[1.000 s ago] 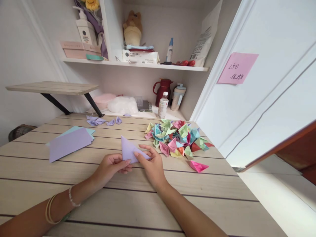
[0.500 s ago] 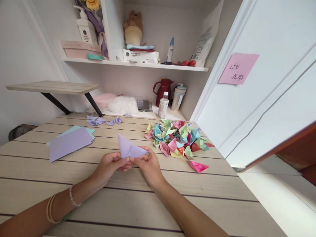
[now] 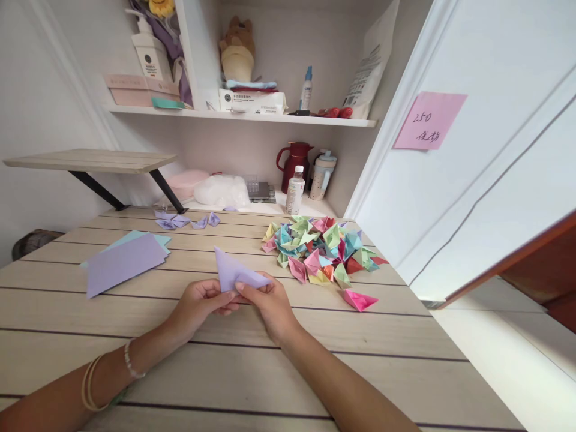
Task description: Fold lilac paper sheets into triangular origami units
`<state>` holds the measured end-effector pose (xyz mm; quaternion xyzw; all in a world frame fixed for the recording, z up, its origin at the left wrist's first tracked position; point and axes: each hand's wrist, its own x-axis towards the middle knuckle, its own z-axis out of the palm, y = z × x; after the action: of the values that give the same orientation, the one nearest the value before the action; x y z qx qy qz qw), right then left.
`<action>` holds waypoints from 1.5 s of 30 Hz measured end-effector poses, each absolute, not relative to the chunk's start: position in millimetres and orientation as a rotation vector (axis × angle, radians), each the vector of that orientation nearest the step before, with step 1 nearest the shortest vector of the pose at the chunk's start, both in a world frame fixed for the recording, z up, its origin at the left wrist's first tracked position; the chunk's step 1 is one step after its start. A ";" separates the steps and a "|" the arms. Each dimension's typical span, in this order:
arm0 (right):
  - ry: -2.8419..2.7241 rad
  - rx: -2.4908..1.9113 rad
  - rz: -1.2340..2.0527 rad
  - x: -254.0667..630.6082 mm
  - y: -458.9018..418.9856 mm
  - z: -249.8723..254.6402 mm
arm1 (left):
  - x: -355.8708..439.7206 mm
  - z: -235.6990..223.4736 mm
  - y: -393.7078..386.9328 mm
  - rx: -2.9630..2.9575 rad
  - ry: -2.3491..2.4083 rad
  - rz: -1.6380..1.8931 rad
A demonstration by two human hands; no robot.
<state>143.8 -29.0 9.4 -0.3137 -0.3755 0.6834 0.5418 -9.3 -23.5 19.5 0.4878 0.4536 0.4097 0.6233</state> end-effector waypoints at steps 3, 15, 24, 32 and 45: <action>-0.901 -0.804 1.562 143.3 -29.8 10.1 | -8.3 18.4 -23.9 1.146 1.038 0.938; -1.003 -0.874 1.540 148.2 -29.0 9.5 | -11.1 21.9 -24.8 1.260 0.985 0.878; -0.971 -0.809 1.584 143.5 -29.7 10.4 | -11.5 22.5 -23.3 1.160 1.042 0.915; -0.868 -0.787 1.647 146.2 -29.6 15.6 | -11.0 22.8 -23.3 1.138 1.055 0.924; -0.682 -0.875 1.143 203.9 -1.5 24.3 | -26.4 32.2 -15.6 1.142 1.093 1.016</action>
<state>203.9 -1.5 24.3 -0.3927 -0.3059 0.5128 0.6994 -26.4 -15.6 32.2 0.4905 0.4697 0.4364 0.5902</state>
